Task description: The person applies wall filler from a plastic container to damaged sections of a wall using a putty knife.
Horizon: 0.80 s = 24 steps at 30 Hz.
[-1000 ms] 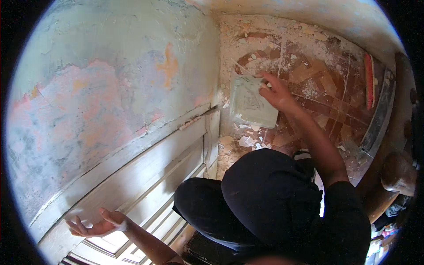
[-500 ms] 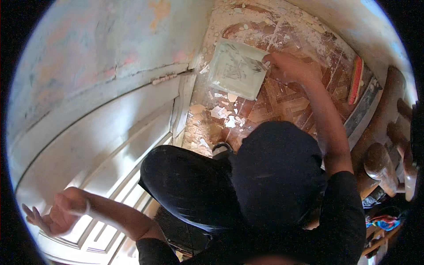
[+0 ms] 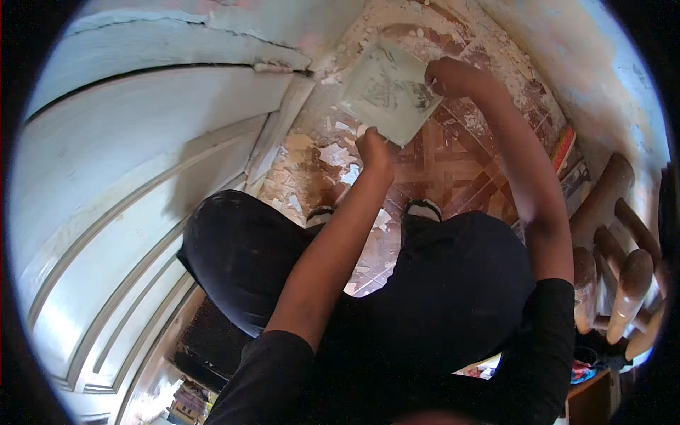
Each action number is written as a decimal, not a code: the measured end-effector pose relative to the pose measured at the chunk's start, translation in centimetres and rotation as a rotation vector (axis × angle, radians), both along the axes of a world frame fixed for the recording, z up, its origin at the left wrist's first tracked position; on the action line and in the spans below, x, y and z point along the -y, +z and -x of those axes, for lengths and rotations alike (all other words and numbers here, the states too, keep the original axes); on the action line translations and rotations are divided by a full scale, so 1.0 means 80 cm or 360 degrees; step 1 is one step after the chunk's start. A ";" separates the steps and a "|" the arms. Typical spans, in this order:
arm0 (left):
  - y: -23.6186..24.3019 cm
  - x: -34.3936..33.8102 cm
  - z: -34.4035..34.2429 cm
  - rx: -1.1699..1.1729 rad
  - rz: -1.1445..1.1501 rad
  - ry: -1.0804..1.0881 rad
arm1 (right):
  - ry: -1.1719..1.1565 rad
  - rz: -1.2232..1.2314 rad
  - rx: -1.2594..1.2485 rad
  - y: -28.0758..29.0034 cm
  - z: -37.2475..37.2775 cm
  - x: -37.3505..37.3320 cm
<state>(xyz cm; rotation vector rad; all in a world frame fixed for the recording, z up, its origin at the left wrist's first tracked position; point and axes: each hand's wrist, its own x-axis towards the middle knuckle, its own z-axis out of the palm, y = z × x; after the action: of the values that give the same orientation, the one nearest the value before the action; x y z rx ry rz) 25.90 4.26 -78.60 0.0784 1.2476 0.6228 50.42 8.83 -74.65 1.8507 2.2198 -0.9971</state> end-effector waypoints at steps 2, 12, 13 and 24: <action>0.001 0.002 0.003 -0.0032 0.0127 -0.0168 | -0.0099 0.0119 -0.0051 -0.006 -0.005 0.006; 0.040 -0.007 0.001 -0.0075 0.0099 -0.0229 | 0.0068 0.0059 -0.0137 0.010 0.020 -0.004; 0.042 -0.005 0.001 -0.0074 0.0053 -0.0246 | 0.0062 0.0056 -0.0139 0.018 0.029 -0.008; 0.038 0.001 0.000 0.0000 -0.0044 -0.0125 | 0.0456 0.0031 0.0178 0.049 0.104 -0.038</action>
<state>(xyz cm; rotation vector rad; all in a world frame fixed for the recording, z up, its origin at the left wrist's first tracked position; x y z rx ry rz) 25.94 4.21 -75.55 0.1497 1.2299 0.5722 42.11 11.85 -70.72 1.4838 2.3117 -0.8383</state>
